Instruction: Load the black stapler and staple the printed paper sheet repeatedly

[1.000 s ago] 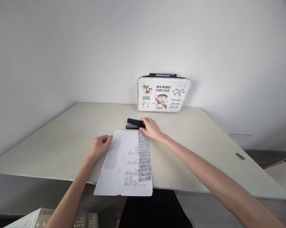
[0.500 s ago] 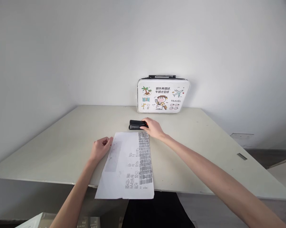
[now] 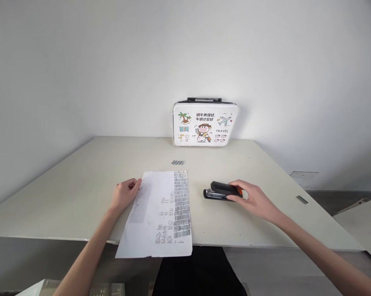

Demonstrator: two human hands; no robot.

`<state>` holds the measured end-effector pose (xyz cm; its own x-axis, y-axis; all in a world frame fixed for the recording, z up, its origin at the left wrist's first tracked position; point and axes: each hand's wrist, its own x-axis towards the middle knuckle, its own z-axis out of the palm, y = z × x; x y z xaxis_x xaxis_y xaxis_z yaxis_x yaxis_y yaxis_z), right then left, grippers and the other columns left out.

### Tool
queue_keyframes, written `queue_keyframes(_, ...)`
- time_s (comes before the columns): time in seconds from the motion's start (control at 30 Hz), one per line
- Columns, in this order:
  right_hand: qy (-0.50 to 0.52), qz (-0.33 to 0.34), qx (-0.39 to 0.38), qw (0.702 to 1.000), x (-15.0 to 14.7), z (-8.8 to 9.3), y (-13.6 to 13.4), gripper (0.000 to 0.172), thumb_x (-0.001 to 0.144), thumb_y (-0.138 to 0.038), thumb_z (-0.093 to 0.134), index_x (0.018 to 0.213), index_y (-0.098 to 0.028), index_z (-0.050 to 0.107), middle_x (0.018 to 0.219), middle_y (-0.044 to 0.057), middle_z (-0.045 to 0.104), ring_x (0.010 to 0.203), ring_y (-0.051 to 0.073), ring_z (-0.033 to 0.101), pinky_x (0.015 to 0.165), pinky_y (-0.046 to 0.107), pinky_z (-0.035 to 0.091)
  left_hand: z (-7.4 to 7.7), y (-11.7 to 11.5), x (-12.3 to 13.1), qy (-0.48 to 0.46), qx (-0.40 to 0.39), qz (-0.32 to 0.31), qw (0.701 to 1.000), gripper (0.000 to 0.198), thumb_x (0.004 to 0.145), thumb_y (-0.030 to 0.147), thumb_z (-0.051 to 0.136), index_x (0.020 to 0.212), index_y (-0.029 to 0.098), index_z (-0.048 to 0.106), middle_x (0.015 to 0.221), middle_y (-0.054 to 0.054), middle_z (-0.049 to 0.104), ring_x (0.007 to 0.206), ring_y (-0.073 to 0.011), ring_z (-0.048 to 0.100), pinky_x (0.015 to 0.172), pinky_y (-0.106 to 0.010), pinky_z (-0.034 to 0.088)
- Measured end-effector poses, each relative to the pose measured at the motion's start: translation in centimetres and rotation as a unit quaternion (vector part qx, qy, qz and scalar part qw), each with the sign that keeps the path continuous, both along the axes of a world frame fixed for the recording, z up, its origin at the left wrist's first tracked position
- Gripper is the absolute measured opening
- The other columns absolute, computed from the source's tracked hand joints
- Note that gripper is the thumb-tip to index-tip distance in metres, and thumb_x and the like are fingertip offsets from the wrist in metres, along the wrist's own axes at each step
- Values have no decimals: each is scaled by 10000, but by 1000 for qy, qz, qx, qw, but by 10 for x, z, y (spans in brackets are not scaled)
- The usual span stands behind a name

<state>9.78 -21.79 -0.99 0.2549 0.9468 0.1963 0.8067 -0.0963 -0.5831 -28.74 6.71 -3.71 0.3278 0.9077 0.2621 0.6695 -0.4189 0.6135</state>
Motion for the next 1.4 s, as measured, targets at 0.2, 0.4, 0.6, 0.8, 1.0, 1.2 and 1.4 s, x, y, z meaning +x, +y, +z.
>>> queue_keyframes(0.2,67,-4,-29,997,-6,-17,-29,360,978,-598,580,1165,-308,682,1079,46,754,906,264,698,589,310,521,7,-5,4,3,18,0,1000,465,907,540,523,574,215,518,515,31,464,527,-129,392,565,-261,334)
queue_keyframes(0.4,158,-53,-6,986,-16,-19,-37,444,1023,-632,490,1301,-339,673,1325,39,722,1188,283,677,811,332,598,23,-51,43,-2,23,-117,993,464,980,559,504,684,213,591,538,39,486,486,-115,375,518,-257,326)
queue_keyframes(0.6,233,-124,46,963,-19,-27,-37,522,1045,-660,404,1252,-294,713,1402,65,696,1301,286,640,1112,400,501,45,-118,105,64,-2,-353,933,272,1027,425,515,952,235,694,850,-8,714,705,-165,631,613,-275,454)
queue_keyframes(0.8,267,-103,58,956,-15,-33,-34,497,1048,-649,411,1260,-296,689,1414,76,680,1311,282,629,1121,421,495,36,-142,145,108,30,-383,917,190,1003,373,600,1126,239,654,932,-14,696,761,-199,666,653,-322,459)
queue_keyframes(1.0,246,-83,78,963,-14,-29,-33,443,1044,-625,431,1220,-302,677,1319,72,716,1227,283,667,1072,440,526,23,-148,169,113,65,-385,914,159,968,388,681,1000,239,637,1000,-45,692,784,-221,678,594,-331,425)
queue_keyframes(1.2,191,-69,41,978,-19,-31,-34,435,1040,-599,467,1306,-299,637,1391,80,676,1288,286,628,1065,422,522,21,-143,169,118,71,-374,917,146,1007,368,631,964,233,666,956,-41,695,786,-213,678,582,-309,399)
queue_keyframes(1.4,138,-53,24,989,-24,-34,-33,399,982,-527,611,1326,-326,597,1369,55,679,1240,283,646,994,413,551,33,-121,135,126,30,-385,914,139,983,376,644,995,249,699,943,-19,710,822,-213,669,655,-301,443)
